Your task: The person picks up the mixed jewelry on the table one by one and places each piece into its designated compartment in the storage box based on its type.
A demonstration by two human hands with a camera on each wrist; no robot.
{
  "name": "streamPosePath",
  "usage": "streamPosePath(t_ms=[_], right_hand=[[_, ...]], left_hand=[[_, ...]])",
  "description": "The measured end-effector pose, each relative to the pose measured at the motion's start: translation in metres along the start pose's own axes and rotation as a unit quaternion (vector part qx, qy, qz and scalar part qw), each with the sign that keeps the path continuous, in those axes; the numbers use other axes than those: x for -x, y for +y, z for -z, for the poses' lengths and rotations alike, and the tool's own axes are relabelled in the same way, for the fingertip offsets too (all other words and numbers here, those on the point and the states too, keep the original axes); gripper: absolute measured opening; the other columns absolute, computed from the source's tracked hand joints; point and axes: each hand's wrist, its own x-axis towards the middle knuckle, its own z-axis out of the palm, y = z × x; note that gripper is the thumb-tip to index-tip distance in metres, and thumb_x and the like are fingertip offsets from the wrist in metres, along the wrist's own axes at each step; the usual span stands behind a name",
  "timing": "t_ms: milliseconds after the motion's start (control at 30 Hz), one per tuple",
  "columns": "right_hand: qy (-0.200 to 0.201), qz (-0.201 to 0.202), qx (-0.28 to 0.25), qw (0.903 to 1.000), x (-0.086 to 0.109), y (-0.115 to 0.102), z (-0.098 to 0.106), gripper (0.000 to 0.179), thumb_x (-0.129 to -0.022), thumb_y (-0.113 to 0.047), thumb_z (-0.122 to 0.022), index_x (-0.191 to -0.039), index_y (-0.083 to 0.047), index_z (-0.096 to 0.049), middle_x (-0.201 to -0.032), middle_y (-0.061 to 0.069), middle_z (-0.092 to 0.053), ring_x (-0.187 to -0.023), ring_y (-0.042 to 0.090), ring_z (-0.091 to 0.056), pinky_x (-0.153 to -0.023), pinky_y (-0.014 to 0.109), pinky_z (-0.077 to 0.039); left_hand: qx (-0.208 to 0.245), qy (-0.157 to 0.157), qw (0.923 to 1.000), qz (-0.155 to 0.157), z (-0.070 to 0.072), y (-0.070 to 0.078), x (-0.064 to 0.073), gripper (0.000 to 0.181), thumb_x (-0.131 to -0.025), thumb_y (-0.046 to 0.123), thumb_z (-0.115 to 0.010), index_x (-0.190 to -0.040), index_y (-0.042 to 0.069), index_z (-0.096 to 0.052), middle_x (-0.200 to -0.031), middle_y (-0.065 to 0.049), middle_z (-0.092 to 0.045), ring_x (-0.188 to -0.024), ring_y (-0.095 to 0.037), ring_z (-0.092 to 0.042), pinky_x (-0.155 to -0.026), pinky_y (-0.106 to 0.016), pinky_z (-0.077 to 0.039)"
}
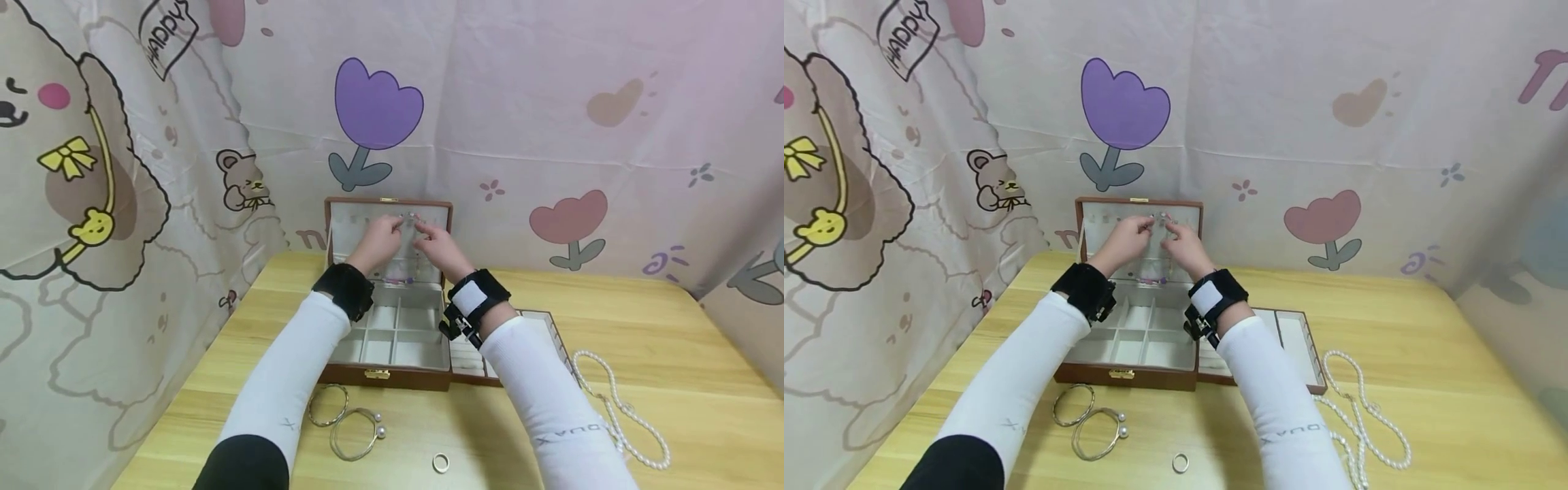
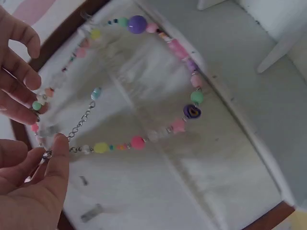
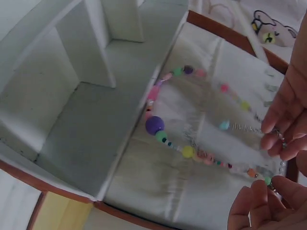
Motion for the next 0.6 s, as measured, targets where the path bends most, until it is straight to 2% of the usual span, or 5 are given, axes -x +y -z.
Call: streamPosePath(t_ms=[100,267,467,600], right_hand=[[-0.007,-0.001,0.007,1.0000,-0.002,0.004,-0.001,0.052,-0.095,-0.011,-0.044,-0.144,-0.004,-0.026,-0.152,0.015,-0.022,-0.141,0.031,-0.020,-0.114,0.044,-0.023],[-0.003,-0.003,0.027,0.9996,-0.006,0.016,-0.005,0.053,-0.094,-0.010,-0.045,-0.143,-0.001,-0.027,-0.151,0.017,-0.023,-0.140,0.032,-0.023,-0.113,0.044,-0.025],[-0.004,0.003,0.027,0.9996,-0.005,0.020,-0.005,0.054,-0.093,-0.008,-0.046,-0.143,-0.002,-0.028,-0.151,0.017,-0.024,-0.139,0.033,-0.025,-0.111,0.044,-0.028],[0.008,0.019,0.050,0.9985,-0.007,0.024,-0.006,0.054,-0.091,-0.006,-0.048,-0.142,-0.002,-0.030,-0.148,0.018,-0.029,-0.126,0.033,-0.040,-0.101,0.041,-0.039]], left_hand=[[0.006,-0.010,0.9999,0.012,-0.005,-0.003,-0.001,0.041,-0.096,0.008,-0.036,-0.136,0.002,-0.041,-0.141,-0.017,-0.042,-0.117,-0.027,-0.049,-0.094,-0.036,-0.046],[0.005,-0.028,0.9995,0.017,-0.013,-0.010,0.001,0.042,-0.096,0.007,-0.036,-0.137,0.000,-0.039,-0.141,-0.019,-0.040,-0.126,-0.029,-0.044,-0.105,-0.039,-0.039],[0.012,-0.028,0.9992,0.028,-0.016,-0.014,0.004,0.042,-0.097,0.008,-0.035,-0.138,0.002,-0.038,-0.141,-0.018,-0.039,-0.124,-0.029,-0.045,-0.104,-0.039,-0.041],[-0.014,-0.023,0.9995,0.016,-0.018,-0.017,0.004,0.042,-0.096,0.008,-0.039,-0.137,0.001,-0.040,-0.137,-0.018,-0.042,-0.126,-0.029,-0.043,-0.105,-0.040,-0.039]])
